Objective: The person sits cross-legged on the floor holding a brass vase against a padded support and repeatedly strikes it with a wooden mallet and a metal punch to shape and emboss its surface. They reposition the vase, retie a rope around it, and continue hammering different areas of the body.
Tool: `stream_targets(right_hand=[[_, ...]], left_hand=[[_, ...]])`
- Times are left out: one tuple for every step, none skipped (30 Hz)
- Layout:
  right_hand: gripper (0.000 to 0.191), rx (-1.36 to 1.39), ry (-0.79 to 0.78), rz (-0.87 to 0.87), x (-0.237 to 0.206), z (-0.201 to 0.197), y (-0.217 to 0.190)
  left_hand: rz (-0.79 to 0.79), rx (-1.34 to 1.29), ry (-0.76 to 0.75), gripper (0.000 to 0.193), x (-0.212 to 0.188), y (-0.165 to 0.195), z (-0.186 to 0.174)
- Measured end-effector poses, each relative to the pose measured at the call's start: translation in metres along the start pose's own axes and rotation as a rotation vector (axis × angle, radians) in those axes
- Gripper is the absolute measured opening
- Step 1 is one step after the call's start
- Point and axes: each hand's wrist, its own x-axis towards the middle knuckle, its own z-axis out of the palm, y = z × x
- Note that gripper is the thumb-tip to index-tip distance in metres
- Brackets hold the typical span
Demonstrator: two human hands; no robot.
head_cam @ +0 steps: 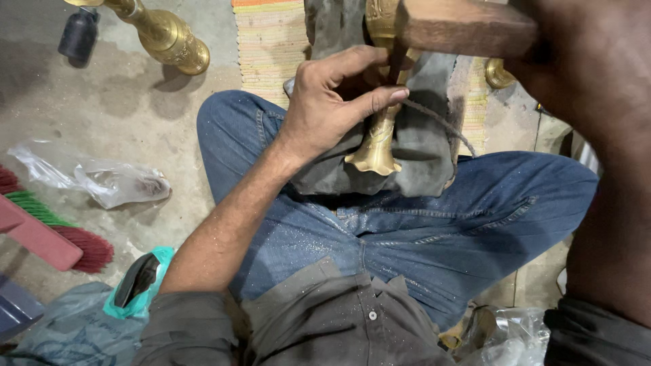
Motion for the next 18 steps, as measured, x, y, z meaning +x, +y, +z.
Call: stream_targets(right_hand=[[0.037, -0.037, -0.022, 0.015, 0.002, 0.0, -0.001], [0.033, 0.036, -0.038, 0.061, 0.003, -0.001, -0.001], [0.029, 0.111, -0.057, 0.107, 0.005, -0.001, -0.001], [0.025, 0.186, -0.076, 0.152, 0.006, -0.001, 0.0], [0.022, 0.261, -0.096, 0.197, 0.007, -0.002, 0.0], [0.019, 0.333, -0.112, 0.242, 0.008, -0.002, 0.001], [0.022, 0.264, -0.051, 0.124, 0.008, -0.003, 0.001], [0.026, 0.199, 0.005, 0.004, 0.008, -0.004, 0.002], [0.028, 0.166, 0.027, -0.054, 0.007, -0.004, 0.003], [0.03, 0.132, 0.051, -0.111, 0.007, -0.005, 0.004], [0.029, 0.123, 0.048, -0.108, 0.006, -0.005, 0.005], [0.028, 0.114, 0.046, -0.106, 0.006, -0.005, 0.006], [0.027, 0.104, 0.044, -0.104, 0.006, -0.005, 0.006], [0.027, 0.094, 0.046, -0.103, 0.005, -0.004, 0.008], [0.024, 0.153, 0.037, -0.054, 0.006, -0.003, 0.008], [0.021, 0.212, 0.031, -0.005, 0.006, -0.002, 0.01], [0.017, 0.342, 0.01, 0.09, 0.006, 0.0, 0.011], [0.018, 0.334, -0.001, 0.096, 0.006, 0.0, 0.012]], left_hand=[[0.01, -0.008, -0.004, 0.034, 0.0, -0.001, 0.0], [0.019, -0.017, -0.009, 0.033, 0.001, -0.001, 0.0], [-0.013, -0.013, -0.006, 0.034, 0.0, -0.001, 0.001], [-0.045, -0.009, -0.003, 0.034, -0.001, -0.001, 0.001], [-0.076, -0.006, 0.0, 0.035, -0.001, 0.0, 0.001], [-0.044, 0.021, 0.01, 0.034, -0.001, 0.0, 0.002], [-0.009, 0.048, 0.019, 0.034, -0.001, 0.0, 0.002], [0.022, 0.075, 0.03, 0.033, -0.002, 0.0, 0.002], [0.022, 0.05, 0.019, 0.034, -0.002, 0.0, 0.001], [0.022, 0.024, 0.005, 0.035, -0.002, 0.0, 0.0], [0.026, -0.002, -0.009, 0.037, -0.002, 0.0, 0.0], [0.03, 0.022, 0.003, 0.036, -0.002, 0.0, 0.0], [0.035, 0.048, 0.015, 0.036, -0.001, 0.0, 0.0], [0.041, 0.076, 0.026, 0.035, -0.001, 0.0, 0.0], [0.023, 0.032, 0.023, 0.035, 0.0, -0.001, 0.001], [0.002, -0.014, 0.021, 0.036, 0.0, -0.001, 0.001], [-0.023, -0.061, 0.02, 0.036, -0.001, 0.0, 0.002], [-0.012, -0.028, 0.032, 0.036, -0.001, 0.0, 0.002]])
